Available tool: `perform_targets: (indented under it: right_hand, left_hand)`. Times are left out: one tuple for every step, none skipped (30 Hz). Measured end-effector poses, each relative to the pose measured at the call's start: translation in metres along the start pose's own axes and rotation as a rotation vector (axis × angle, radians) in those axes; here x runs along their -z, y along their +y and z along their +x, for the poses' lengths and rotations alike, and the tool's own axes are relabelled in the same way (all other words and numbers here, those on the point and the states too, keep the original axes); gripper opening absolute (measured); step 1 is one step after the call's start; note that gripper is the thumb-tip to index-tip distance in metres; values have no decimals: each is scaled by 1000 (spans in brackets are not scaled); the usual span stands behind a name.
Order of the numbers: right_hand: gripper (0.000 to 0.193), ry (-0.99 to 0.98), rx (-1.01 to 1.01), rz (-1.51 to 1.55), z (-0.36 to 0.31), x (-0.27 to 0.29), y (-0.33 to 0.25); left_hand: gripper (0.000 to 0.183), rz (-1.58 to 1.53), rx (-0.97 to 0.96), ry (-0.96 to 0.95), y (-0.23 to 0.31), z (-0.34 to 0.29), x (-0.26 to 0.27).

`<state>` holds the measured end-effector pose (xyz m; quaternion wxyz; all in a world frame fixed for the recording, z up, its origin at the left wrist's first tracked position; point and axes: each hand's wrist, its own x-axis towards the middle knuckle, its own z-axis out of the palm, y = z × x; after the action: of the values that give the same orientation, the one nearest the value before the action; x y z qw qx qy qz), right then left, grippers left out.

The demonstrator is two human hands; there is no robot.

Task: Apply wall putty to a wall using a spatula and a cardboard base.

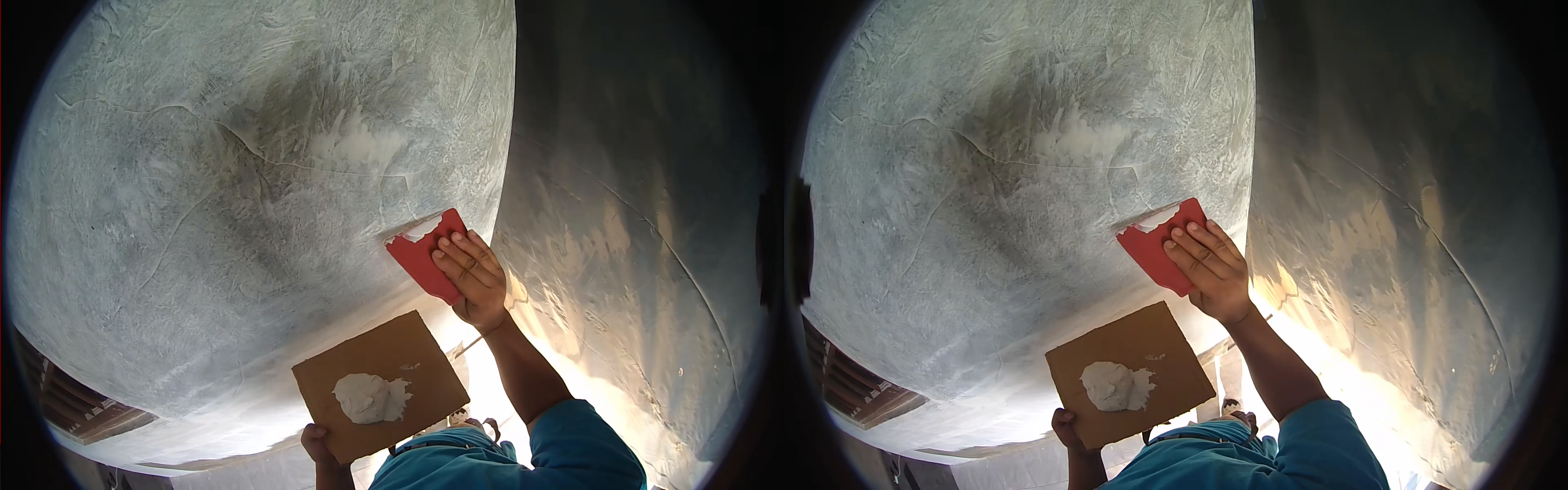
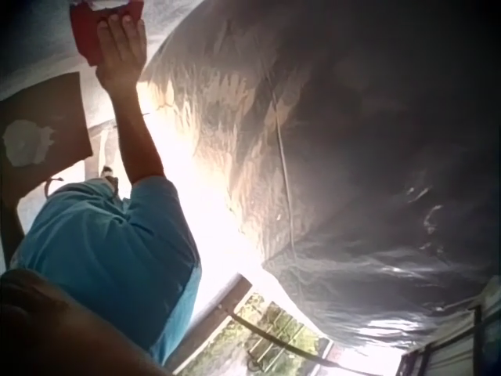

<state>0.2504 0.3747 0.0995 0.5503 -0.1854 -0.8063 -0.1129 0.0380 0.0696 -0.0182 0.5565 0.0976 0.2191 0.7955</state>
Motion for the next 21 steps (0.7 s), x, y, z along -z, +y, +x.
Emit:
perform_targets:
  right_hand:
    - [41,97,-54,58,9,5,4]
    - [41,188,-112,111,22,15,6]
    - [42,218,-90,56,38,18,7]
    - [45,243,-80,42,49,15,6]
    - [47,222,-62,2,58,11,5]
    - [49,204,-44,-43,65,7,3]
    - [49,163,-24,-77,64,-2,0]
    - [50,123,-2,-115,60,-13,1]
    - [50,111,12,-135,50,-23,0]
    - [49,87,20,-126,37,-27,2]
    - [48,63,23,-122,25,-28,1]
    - [48,38,28,-117,16,-26,-1]
    - [48,43,32,-110,7,-20,-3]
    - [48,31,15,-53,1,-10,-3]
    - [48,17,-1,11,4,-3,-4]
    - [48,19,5,16,13,0,-4]
    - [49,91,-35,-6,30,10,-4]
    - [50,163,-78,-22,47,17,-5]
    - [51,209,-82,-17,64,14,-8]
    - [50,223,-66,-65,79,15,-7]
    - [49,215,-49,-80,90,9,-6]
  left_hand:
    - [73,-2,-4,0,1,3,1]
    - [73,-11,12,-4,2,4,2]
    - [74,-17,25,-5,2,4,2]
    - [74,-18,24,1,2,4,0]
    - [74,-32,26,-10,2,4,-4]
    - [74,-46,31,-25,2,6,-5]
    - [74,-45,33,-26,2,6,-4]
    - [74,-36,40,-21,0,6,-2]
    - [75,-26,48,-17,-1,7,0]
    - [75,-26,50,-23,-2,8,0]
    - [75,-27,50,-28,-2,7,1]
    - [75,-27,46,-31,-1,5,2]
    - [75,-26,38,-31,-1,3,3]
    - [75,-48,27,-37,-2,4,3]
    - [75,-69,12,-37,-3,3,1]
    - [75,-71,3,-38,-3,5,-1]
    - [75,-57,18,-33,-3,5,-8]
    - [75,-40,29,-22,-3,3,-13]
    - [75,-38,17,-9,-1,0,-13]
    - [75,-57,31,-28,-2,2,-15]
    - [75,-72,41,-44,-2,5,-14]
